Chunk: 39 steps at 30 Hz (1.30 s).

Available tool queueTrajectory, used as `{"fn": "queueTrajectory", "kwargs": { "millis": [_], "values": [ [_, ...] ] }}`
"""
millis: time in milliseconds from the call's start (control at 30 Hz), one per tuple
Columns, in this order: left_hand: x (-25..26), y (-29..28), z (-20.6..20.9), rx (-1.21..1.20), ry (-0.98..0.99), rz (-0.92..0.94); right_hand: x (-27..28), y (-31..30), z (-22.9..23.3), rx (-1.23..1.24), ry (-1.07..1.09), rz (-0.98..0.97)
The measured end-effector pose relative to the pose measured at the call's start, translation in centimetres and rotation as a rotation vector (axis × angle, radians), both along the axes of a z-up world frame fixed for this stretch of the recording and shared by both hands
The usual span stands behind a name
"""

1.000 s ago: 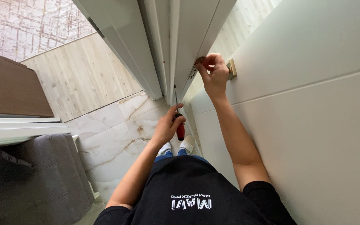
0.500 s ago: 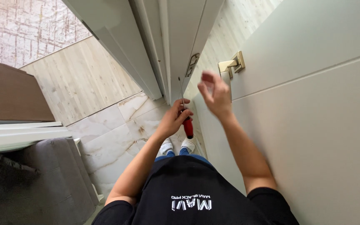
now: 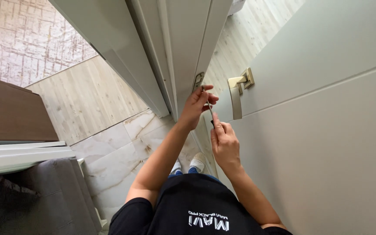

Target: The person uses a red-handled screwdriver to tighten the screws on a door handle and door hinge, then moves to a white wardrobe and tightens the screws on its door handle and hinge, holding the door steady with the other hand.

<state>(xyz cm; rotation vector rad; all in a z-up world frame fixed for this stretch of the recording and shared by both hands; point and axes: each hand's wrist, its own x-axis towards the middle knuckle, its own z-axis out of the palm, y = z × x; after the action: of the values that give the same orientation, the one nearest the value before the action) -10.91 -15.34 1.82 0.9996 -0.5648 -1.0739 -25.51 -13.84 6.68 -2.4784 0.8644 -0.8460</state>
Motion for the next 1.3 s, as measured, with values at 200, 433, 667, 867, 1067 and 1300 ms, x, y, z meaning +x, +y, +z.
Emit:
{"fn": "queueTrajectory", "kwargs": {
  "millis": [200, 433, 667, 867, 1067, 1300],
  "values": [
    [1.6, -1.4, -0.7, -0.009, 0.111, 0.064, 0.7, -1.2, 0.7, -0.159, 0.044, -0.084],
    [1.6, -1.7, -0.9, -0.044, 0.224, 0.056, 1.3, -1.8, 0.8, -0.198, 0.072, -0.070],
    [1.3, -2.3, -1.6, -0.065, 0.290, 0.085, 1.3, -1.5, 1.6, -0.191, 0.081, -0.091],
    [1.4, -2.1, -1.1, -0.085, 0.349, 0.073, 1.3, -1.7, 0.9, -0.185, 0.068, -0.083],
    [1.4, -2.2, -1.1, -0.084, 0.383, 0.073, 1.6, -1.2, 1.6, -0.280, 0.125, -0.156],
    [1.7, -2.7, -2.5, -0.068, 0.499, 0.055, 0.5, -2.2, 1.7, -0.074, -0.032, -0.095]
  ]
}}
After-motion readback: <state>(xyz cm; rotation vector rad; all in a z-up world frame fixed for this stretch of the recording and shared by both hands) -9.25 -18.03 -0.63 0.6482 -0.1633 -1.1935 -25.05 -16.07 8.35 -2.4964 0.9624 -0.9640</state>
